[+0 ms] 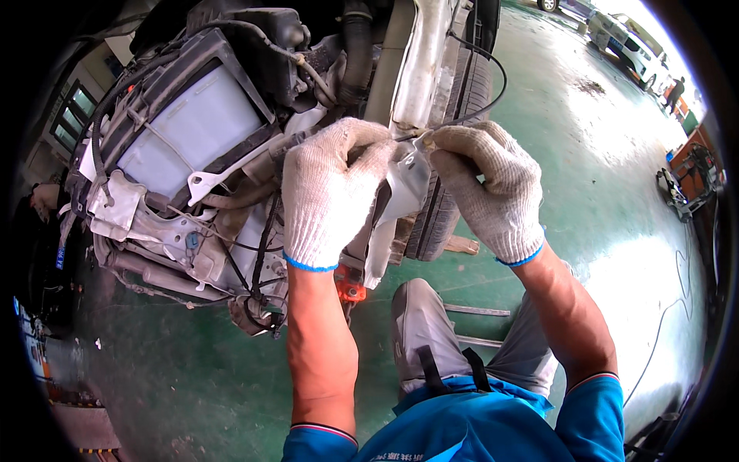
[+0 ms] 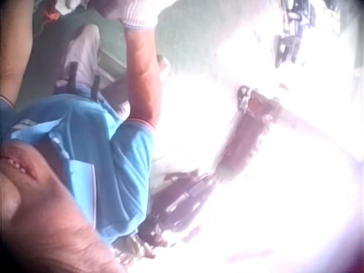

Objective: The person uses a hammer and a metal bar to repeatedly strike and straighten a damaged section of a car's front frame. The person also uses a chain hoist to apply tension to the frame while working. A second person briefly assists by holding the frame.

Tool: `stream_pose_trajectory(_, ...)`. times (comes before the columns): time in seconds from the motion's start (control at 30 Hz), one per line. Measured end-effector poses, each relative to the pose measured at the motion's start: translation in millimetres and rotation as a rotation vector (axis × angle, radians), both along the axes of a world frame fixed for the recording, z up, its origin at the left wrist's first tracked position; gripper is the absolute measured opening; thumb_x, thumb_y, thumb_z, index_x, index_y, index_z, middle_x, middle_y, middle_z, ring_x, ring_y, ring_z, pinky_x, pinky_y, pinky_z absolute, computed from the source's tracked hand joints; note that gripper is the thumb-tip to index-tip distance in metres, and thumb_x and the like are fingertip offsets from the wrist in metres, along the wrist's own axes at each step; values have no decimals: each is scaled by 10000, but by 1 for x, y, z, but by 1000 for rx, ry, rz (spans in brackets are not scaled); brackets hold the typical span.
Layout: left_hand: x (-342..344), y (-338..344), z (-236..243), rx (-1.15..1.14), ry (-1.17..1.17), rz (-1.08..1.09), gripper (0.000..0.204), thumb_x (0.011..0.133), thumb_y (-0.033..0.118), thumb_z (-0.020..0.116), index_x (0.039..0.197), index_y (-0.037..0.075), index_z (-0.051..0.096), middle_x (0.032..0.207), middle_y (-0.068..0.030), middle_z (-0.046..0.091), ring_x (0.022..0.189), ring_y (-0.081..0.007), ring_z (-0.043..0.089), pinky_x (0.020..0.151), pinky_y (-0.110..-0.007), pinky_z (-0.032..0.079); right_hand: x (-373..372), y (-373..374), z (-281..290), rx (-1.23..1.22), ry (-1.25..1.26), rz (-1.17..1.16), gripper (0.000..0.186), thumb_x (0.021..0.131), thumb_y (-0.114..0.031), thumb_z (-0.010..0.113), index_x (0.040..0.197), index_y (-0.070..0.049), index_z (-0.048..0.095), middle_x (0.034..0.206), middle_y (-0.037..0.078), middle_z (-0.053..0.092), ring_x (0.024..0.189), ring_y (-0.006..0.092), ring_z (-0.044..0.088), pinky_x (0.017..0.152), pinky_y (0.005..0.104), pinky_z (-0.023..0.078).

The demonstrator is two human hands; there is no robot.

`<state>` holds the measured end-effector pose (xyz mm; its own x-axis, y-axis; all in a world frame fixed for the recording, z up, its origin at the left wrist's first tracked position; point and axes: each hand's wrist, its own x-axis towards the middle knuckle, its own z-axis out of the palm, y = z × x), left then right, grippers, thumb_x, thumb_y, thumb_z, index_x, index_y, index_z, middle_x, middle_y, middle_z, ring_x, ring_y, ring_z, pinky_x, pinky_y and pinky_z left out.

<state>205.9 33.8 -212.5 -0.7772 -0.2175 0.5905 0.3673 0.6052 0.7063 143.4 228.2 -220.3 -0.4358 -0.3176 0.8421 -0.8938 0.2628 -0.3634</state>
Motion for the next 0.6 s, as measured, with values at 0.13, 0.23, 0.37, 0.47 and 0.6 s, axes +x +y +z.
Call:
stream_pose_trajectory(0.13,0,-2,-3,9,-23,-24,153,918,46,720,1053,-20,750,843,-38,722,724,-70,623,669,-247,508,-6,0,5,18,-114,21,191,844,-59,773,1031,-61,735,893,120,721,800,284,724,712,368,578)
stream_pose_trajectory(0.23,-1,-2,-3,32,-29,-20,155,913,34,723,1056,-24,747,836,-40,718,723,-71,620,668,-246,507,-11,1,13,80,-152,65,225,849,-90,778,1065,-47,734,922,125,733,821,298,730,724,374,579)
stream_pose_trajectory(0.37,2,0,3,22,-40,-20,159,909,21,723,1057,-32,745,838,-49,718,738,-74,630,679,-246,512,-25,8,29,280,-92,141,223,849,-22,780,1070,-11,759,905,110,745,798,188,728,727,319,588)
stream_pose_trajectory(0.47,2,1,3,15,-26,-43,167,907,15,723,1064,-38,743,864,-67,731,772,-85,656,710,-254,527,-28,10,43,347,-150,183,186,828,-22,775,1012,-2,768,861,116,739,777,201,730,712,331,586)
stream_pose_trajectory(0.6,6,-1,11,5,-93,-83,191,903,-1,702,1086,-45,737,923,-104,755,826,-119,695,762,-275,546,-28,3,67,559,-137,108,113,804,-42,762,912,-8,769,790,127,719,704,239,715,685,339,574)
